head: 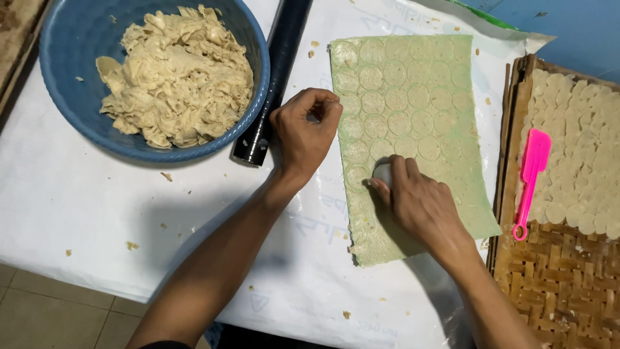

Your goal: Cutting out small circles from a thin green dough sheet using a circular mold.

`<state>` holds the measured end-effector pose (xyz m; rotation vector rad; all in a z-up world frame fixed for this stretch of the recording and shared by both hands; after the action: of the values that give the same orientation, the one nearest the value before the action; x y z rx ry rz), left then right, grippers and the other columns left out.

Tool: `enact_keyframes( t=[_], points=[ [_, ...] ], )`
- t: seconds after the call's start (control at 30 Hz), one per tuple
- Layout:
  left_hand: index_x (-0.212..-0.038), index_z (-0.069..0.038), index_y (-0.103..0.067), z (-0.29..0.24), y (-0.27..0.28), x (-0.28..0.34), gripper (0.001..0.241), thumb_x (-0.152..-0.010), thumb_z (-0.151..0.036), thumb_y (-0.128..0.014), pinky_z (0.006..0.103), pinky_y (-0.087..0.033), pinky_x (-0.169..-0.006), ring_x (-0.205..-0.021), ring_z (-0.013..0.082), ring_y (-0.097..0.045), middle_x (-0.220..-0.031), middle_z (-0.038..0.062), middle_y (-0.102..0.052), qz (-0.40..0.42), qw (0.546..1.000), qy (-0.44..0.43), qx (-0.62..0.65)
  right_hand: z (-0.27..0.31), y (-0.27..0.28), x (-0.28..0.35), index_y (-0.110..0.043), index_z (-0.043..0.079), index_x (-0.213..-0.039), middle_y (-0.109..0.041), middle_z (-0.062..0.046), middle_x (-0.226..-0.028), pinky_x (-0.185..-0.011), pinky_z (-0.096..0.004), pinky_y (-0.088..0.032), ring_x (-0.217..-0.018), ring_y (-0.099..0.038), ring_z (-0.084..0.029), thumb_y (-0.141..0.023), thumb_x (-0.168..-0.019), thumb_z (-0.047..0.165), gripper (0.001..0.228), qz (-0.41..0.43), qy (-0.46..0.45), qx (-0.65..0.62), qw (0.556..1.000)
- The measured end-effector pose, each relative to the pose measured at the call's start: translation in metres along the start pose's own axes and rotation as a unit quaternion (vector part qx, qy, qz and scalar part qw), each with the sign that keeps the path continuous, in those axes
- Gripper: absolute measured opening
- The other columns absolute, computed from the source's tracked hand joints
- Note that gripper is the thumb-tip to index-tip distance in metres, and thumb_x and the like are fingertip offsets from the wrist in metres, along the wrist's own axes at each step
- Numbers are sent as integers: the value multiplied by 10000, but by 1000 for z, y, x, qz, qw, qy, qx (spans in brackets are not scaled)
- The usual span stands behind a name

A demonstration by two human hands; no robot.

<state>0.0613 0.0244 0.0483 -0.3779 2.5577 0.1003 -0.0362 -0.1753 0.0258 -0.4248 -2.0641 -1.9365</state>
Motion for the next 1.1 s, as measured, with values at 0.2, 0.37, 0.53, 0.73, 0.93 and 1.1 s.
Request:
enact_keyframes(
  t=[0.2,0.37,0.53,0.73,0.93,1.1],
  points=[
    [-790,-132,-745,5,0,1,111,-822,-49,-678,277,-565,-550,-587,198,-723,-618,35,-692,8,1000,18,3,-43,15,31,-400,74,-1334,-661,-291,-981,-766,-665,-526,-837,-699,-579,-313,-1073,450,466,-37,-104,-76,991],
    [-877,-101,-779,3,-4,1,117,-863,-38,-682,298,-575,-568,-653,237,-753,-688,81,-731,5,1000,14,-7,-55,17,38,-399,77,-1348,-657,-320,-1011,-769,-671,-520,-840,-683,-596,-341,-1067,454,473,-59,-107,-78,989],
    [-896,-71,-797,2,-4,1,66,-895,-49,-735,260,-561,-554,-627,212,-746,-697,86,-744,4,1000,11,-20,-37,15,30,-416,73,-1383,-611,-217,-1045,-722,-601,-579,-844,-715,-512,-363,-1048,382,459,-55,-48,-43,996],
    [-903,-87,-790,6,-6,1,31,-898,-62,-773,249,-563,-570,-649,161,-744,-719,58,-747,5,1000,17,-20,-31,21,21,-407,55,-1414,-529,-159,-1005,-664,-603,-586,-806,-708,-484,-416,-1046,379,491,-68,-24,-29,997],
    [-1149,-15,-721,17,-8,3,227,-1000,19,-553,322,-635,-637,-764,275,-772,-911,169,-764,3,1000,20,3,-27,7,6,-426,73,-1367,-539,-123,-978,-689,-555,-602,-787,-738,-414,-285,-1065,474,522,-43,-44,12,998],
    [-1105,-50,-749,11,-8,2,168,-1006,-52,-613,317,-628,-630,-754,232,-779,-902,122,-780,13,999,22,-23,-39,-4,1,-425,72,-1348,-594,-155,-976,-674,-579,-598,-828,-752,-450,-304,-1073,438,473,5,-13,48,999]
  ],
)
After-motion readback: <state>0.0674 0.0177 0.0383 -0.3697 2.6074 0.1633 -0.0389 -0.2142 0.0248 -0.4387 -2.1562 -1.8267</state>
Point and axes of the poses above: each hand's wrist, its own x-axis away from the middle knuckle, its own y-axis out of the back of the hand, z = x × y, the point moved 8 cm from there along -x, towards the middle knuckle
